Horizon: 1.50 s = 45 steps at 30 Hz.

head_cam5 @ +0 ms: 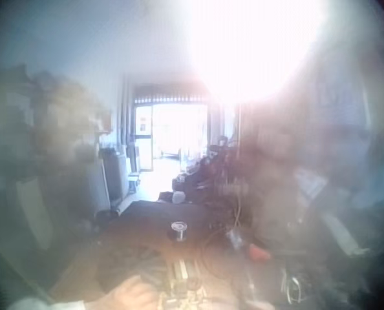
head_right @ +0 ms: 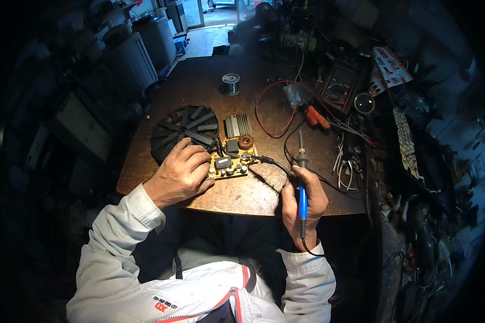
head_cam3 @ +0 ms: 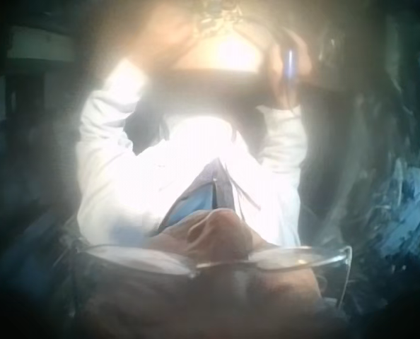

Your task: The person tests a circuit board using a multimeter, connecting probes to various points on the board while observing the meter readings. They also briefly handle a power cord and a fan assembly nearby.

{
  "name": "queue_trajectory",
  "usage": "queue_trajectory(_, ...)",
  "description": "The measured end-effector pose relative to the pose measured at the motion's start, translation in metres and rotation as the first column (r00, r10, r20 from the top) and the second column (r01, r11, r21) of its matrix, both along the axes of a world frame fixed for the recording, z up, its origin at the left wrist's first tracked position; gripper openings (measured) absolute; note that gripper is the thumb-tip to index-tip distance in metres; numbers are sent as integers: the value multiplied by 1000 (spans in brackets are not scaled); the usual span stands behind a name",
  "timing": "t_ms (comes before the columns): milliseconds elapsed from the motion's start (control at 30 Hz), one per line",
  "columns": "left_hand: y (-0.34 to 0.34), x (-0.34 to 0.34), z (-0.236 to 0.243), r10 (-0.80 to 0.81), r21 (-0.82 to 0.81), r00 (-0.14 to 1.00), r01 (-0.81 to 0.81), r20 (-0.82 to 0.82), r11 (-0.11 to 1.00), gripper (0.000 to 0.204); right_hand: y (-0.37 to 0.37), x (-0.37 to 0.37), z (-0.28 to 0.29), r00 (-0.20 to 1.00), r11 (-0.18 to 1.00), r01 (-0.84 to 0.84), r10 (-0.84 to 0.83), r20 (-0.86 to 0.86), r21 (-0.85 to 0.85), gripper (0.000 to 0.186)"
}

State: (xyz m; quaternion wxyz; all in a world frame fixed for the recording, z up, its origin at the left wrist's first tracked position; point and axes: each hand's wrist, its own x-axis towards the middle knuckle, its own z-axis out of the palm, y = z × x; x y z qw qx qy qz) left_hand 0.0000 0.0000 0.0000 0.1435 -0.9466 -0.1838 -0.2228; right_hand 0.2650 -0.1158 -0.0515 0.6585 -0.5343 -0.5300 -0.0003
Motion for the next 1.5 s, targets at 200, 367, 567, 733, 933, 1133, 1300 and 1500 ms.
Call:
queue_trajectory(200, 0, -4, 8, -112, 45, 987, 107, 118, 993, 28, -15, -11, 25, 997, 997, -62, 60, 57, 46, 35)
queue_trajectory(367, 8, -7, 27, -45, -54, 953, 64, 298, 996, 20, 5, -7, 52, 993, 990, -107, 103, 55, 87, 38)
queue_trajectory(567, 26, -10, 44, 43, -241, 899, 70, 435, 968, 16, 29, -8, 67, 974, 969, -227, 228, 4, 93, 46)
queue_trajectory(733, 56, -20, 60, 59, -230, 793, 104, 607, 968, 29, 46, -16, 93, 973, 968, -230, 226, 53, 101, 45)
queue_trajectory(933, 84, -22, 56, 248, -505, 776, 102, 579, 857, 30, 90, -7, 50, 982, 982, -190, 190, -21, -4, 35)
queue_trajectory(1133, 81, -16, 56, 243, -498, 758, 122, 605, 858, 30, 86, -9, 46, 986, 984, -168, 167, -14, -53, 33)
queue_trajectory(1300, 83, -20, 55, 250, -498, 761, 110, 599, 860, 30, 86, -11, 45, 986, 986, -162, 164, 42, -37, 33)
queue_trajectory(1500, 81, -21, 57, 274, -577, 763, 154, 585, 803, 29, 83, -9, 43, 983, 983, -184, 185, -1, -22, 35)
